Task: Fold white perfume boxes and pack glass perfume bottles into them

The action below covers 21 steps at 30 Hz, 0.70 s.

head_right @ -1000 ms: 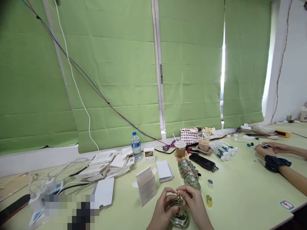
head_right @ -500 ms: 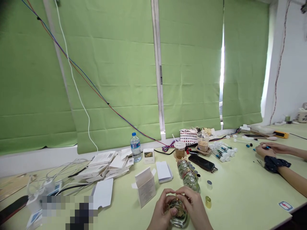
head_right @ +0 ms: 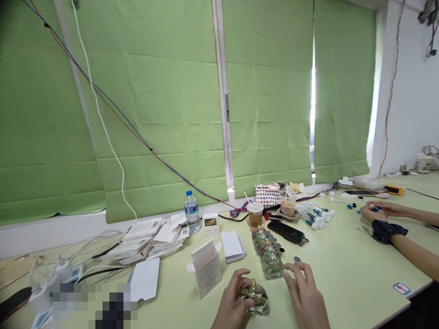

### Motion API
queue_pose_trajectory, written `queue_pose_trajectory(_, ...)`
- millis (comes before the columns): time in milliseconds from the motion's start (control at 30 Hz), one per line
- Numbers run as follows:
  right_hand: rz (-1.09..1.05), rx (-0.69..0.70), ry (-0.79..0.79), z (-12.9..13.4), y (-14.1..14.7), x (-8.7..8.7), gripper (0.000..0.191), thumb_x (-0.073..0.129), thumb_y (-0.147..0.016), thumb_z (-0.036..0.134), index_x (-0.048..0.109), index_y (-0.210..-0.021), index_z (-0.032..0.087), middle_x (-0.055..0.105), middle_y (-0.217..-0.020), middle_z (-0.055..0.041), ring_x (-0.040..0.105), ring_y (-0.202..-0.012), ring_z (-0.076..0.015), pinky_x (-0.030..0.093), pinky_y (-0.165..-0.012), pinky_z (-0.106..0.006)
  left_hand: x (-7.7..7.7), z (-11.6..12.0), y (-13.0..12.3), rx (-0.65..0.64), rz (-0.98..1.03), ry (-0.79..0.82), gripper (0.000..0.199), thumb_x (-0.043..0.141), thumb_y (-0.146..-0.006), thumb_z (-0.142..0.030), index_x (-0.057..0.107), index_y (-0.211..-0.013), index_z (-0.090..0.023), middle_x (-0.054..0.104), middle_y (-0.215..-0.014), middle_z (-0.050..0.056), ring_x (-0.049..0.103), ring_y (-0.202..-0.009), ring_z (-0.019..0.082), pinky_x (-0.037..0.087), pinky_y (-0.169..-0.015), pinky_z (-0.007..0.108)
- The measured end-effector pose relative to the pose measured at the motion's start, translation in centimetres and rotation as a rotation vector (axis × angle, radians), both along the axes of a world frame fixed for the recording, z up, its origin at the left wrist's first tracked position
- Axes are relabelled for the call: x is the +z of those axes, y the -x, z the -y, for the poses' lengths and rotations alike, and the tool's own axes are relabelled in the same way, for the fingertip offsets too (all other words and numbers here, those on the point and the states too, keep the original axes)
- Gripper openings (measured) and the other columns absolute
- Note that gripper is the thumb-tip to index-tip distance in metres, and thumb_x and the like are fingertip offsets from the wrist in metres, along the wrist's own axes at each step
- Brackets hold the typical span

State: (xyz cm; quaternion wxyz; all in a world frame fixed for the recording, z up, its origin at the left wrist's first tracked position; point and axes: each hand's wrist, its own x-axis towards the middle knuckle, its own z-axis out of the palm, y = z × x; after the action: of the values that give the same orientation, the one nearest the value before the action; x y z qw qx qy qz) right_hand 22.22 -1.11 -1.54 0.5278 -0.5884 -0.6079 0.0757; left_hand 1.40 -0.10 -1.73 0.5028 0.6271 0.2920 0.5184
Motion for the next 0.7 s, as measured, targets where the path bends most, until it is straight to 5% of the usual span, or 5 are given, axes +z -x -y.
queue_pose_trajectory(100,0.101,0.000,0.173,-0.5,-2.2,-1.6,0.033,0.044,-0.086,0.052,0.061,-0.101,0.028,0.059,-0.107,-0.0075,0.066,-0.064,-0.0199,0.051,-0.057,-0.031,0.2,0.1,-0.1,0.015,-0.010,0.012,0.047,0.066,-0.069,-0.018,0.050,-0.113,-0.020,0.066,-0.087,0.004,0.061,-0.085,0.022,0.043,-0.079,0.034)
queue_pose_trajectory(233,0.001,0.150,0.167,-0.6,-2.3,-3.0,0.025,0.050,-0.084,0.044,0.063,-0.096,0.027,0.066,-0.102,-0.0065,0.067,-0.084,-0.0242,0.052,-0.071,-0.031,0.4,0.3,-0.2,0.032,-0.026,0.022,0.047,0.068,-0.069,-0.020,0.051,-0.112,-0.020,0.066,-0.087,0.004,0.061,-0.085,0.022,0.043,-0.079,0.034)
queue_pose_trajectory(433,-0.481,0.399,0.208,-0.6,1.8,0.8,0.037,0.063,-0.076,0.048,0.065,-0.103,0.023,0.069,-0.088,-0.0048,0.065,-0.086,-0.0250,0.053,-0.073,-0.028,0.0,0.2,-0.1,0.036,-0.070,0.020,0.041,0.069,-0.070,-0.019,0.052,-0.107,-0.019,0.067,-0.091,0.005,0.062,-0.086,0.022,0.045,-0.079,0.032)
queue_pose_trajectory(567,-0.483,0.489,0.188,-0.6,4.2,3.3,0.036,0.063,-0.077,0.046,0.069,-0.105,0.023,0.069,-0.095,-0.0060,0.064,-0.088,-0.0252,0.053,-0.078,-0.030,-0.5,-0.1,-0.1,0.003,-0.066,-0.014,0.040,0.071,-0.069,-0.019,0.052,-0.104,-0.018,0.068,-0.091,0.005,0.062,-0.086,0.021,0.045,-0.076,0.030)
queue_pose_trajectory(700,-0.361,0.536,0.118,-0.4,5.3,3.6,0.027,0.061,-0.081,0.041,0.073,-0.099,0.025,0.069,-0.108,-0.0081,0.061,-0.103,-0.0277,0.050,-0.088,-0.034,-0.5,-0.2,-0.2,-0.022,-0.025,0.006,0.041,0.070,-0.066,-0.012,0.053,-0.103,-0.017,0.068,-0.095,0.006,0.063,-0.089,0.022,0.046,-0.077,0.031)
